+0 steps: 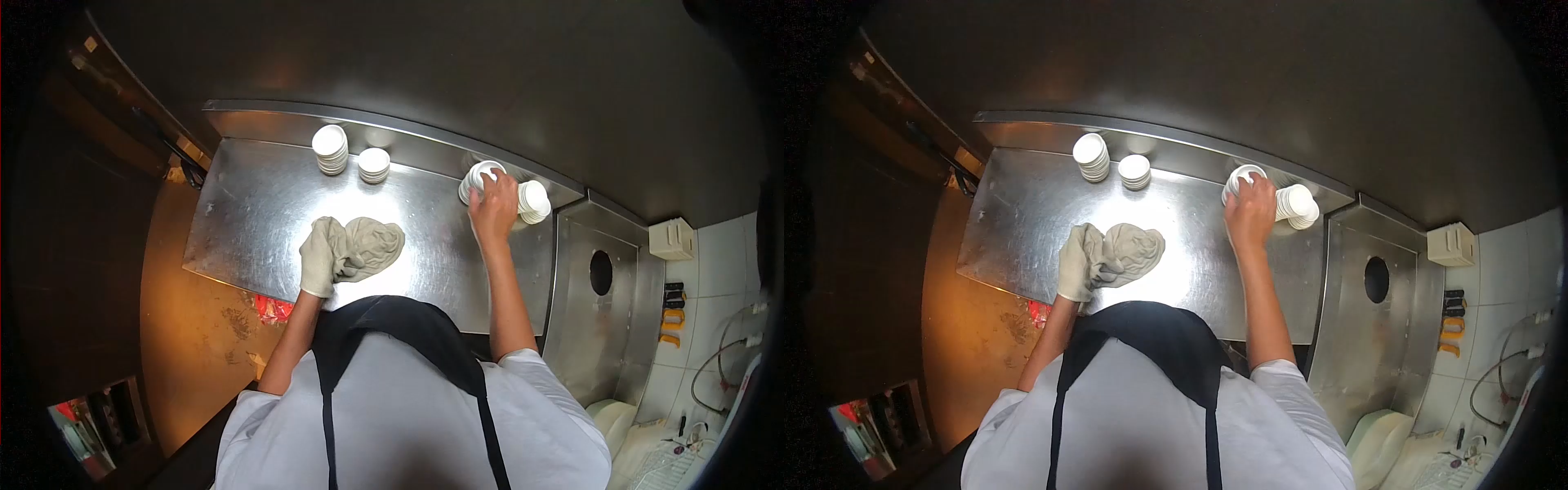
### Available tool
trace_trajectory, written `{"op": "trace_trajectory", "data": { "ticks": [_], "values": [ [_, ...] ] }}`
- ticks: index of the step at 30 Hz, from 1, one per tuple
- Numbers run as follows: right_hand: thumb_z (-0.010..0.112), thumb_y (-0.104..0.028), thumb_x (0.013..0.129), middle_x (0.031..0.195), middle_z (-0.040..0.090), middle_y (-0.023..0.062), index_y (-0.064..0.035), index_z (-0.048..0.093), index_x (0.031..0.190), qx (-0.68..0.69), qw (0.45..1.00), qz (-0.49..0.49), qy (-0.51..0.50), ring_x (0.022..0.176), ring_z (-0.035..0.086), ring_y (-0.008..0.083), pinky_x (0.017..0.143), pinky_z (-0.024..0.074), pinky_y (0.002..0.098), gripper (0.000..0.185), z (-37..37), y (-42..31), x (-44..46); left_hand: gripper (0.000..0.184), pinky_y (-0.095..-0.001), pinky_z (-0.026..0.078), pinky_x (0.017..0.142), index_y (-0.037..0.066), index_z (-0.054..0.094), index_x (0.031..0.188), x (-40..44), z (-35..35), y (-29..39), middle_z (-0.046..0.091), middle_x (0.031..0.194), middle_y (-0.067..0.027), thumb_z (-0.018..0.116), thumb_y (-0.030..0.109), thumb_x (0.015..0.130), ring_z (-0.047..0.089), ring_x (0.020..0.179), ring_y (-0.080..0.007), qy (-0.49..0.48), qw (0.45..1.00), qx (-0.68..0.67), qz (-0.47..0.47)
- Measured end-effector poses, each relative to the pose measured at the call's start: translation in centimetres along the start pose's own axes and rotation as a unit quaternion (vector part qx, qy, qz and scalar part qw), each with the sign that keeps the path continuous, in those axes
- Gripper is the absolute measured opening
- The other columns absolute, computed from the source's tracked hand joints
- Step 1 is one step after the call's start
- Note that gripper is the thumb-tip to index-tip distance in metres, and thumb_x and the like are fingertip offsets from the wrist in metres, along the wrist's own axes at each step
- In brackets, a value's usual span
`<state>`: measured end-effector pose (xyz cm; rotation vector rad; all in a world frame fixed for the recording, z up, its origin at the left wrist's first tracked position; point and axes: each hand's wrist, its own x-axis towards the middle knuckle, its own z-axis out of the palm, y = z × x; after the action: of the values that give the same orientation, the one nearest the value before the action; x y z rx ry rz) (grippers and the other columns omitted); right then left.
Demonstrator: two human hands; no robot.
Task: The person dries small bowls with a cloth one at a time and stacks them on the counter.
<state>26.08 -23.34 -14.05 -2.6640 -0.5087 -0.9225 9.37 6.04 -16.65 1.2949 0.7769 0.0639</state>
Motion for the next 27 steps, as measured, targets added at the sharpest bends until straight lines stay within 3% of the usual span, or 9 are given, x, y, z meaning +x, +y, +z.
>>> {"op": "trace_trajectory", "data": {
  "ticks": [7,10,13,16,19,22,24,25,27],
  "values": [
    [0.084,-0.007,0.082,0.112,0.077,0.0083,-0.0046,0.081,0.096,0.033,0.998,-0.023,-0.044,0.116,0.067,0.0333,0.098,0.0522,0.046,0.015,-0.4,5.6,-0.5,0.031,-0.041,0.052,0.093,-0.003,0.062,0.108,2.7,0.0,-3.6,0.064,0.103,-0.0184,0.045,0.022,0.112,0.064,0.1,-0.0274,-0.013,0.949,0.223,0.224],
    [0.083,-0.007,0.086,0.107,0.078,0.0103,-0.0032,0.081,0.099,0.111,0.994,0.02,-0.005,0.111,0.069,0.0325,0.097,0.0531,0.0439,0.013,-0.7,5.1,0.5,0.027,-0.0381,0.053,0.09,0.0,0.063,0.109,2.3,-0.2,-3.4,0.066,0.101,-0.0196,0.046,0.021,0.111,0.066,0.097,-0.0272,-0.024,0.973,0.156,0.167],
    [0.081,-0.009,0.088,0.109,0.079,0.0098,-0.0048,0.082,0.098,0.182,0.982,0.051,0.02,0.108,0.07,0.0316,0.096,0.0537,0.0434,0.011,-1.4,2.6,1.0,0.025,-0.0362,0.055,0.083,0.004,0.068,0.099,1.8,0.6,-2.1,0.07,0.093,-0.0179,0.054,0.023,0.107,0.069,0.089,-0.0284,-0.097,0.941,-0.317,-0.062],
    [0.081,-0.011,0.089,0.112,0.079,0.0094,-0.005,0.082,0.1,0.241,0.97,0.023,-0.007,0.109,0.07,0.0313,0.097,0.0545,0.0433,0.012,-2.0,-2.9,0.5,0.026,-0.0379,0.057,0.079,0.006,0.069,0.096,0.7,1.2,-0.5,0.071,0.091,-0.0161,0.056,0.026,0.104,0.07,0.086,-0.0282,-0.164,0.887,-0.418,-0.105],
    [0.083,-0.01,0.09,0.115,0.078,0.0119,-0.0037,0.081,0.111,0.349,0.932,-0.05,-0.088,0.113,0.07,0.0306,0.099,0.0551,0.0403,0.022,-1.4,-8.6,-1.7,0.027,-0.0395,0.058,0.074,0.007,0.07,0.092,0.7,1.8,0.0,0.073,0.09,-0.0143,0.058,0.029,0.102,0.07,0.083,-0.0281,-0.195,0.932,-0.302,0.037],
    [0.083,-0.02,0.091,0.134,0.072,0.0137,-0.009,0.075,0.131,0.363,0.913,-0.035,-0.182,0.12,0.067,0.0317,0.103,0.054,0.0425,0.042,-0.9,-12.4,-3.9,0.028,-0.0411,0.06,0.07,0.008,0.07,0.089,1.3,1.4,0.4,0.074,0.088,-0.0125,0.06,0.032,0.099,0.071,0.08,-0.0279,-0.083,0.955,-0.037,0.283],
    [0.083,-0.025,0.09,0.139,0.068,0.0148,-0.0114,0.071,0.139,0.33,0.92,0.007,-0.212,0.122,0.066,0.0323,0.104,0.0533,0.0443,0.052,2.5,-12.4,-6.7,0.029,-0.0422,0.062,0.067,0.009,0.071,0.087,2.1,-0.2,0.1,0.075,0.086,-0.0113,0.061,0.034,0.098,0.072,0.078,-0.0278,-0.085,0.955,-0.256,0.119],
    [0.083,-0.026,0.09,0.139,0.067,0.015,-0.0114,0.07,0.14,0.292,0.924,-0.043,-0.242,0.123,0.066,0.0326,0.104,0.053,0.0448,0.054,3.6,-12.0,-8.2,0.031,-0.0427,0.062,0.066,0.008,0.07,0.089,3.1,-1.4,-0.9,0.075,0.087,-0.0119,0.06,0.035,0.099,0.072,0.078,-0.0282,-0.099,0.847,-0.514,-0.089],
    [0.083,-0.029,0.088,0.138,0.067,0.0155,-0.0115,0.069,0.14,0.21,0.92,-0.144,-0.298,0.123,0.065,0.0332,0.104,0.0525,0.0457,0.056,4.3,-11.2,-10.5,0.033,-0.0414,0.064,0.066,0.005,0.068,0.097,3.7,-3.0,-0.7,0.073,0.088,-0.0136,0.055,0.034,0.102,0.072,0.079,-0.029,-0.013,0.868,-0.495,-0.047]
  ]
}}
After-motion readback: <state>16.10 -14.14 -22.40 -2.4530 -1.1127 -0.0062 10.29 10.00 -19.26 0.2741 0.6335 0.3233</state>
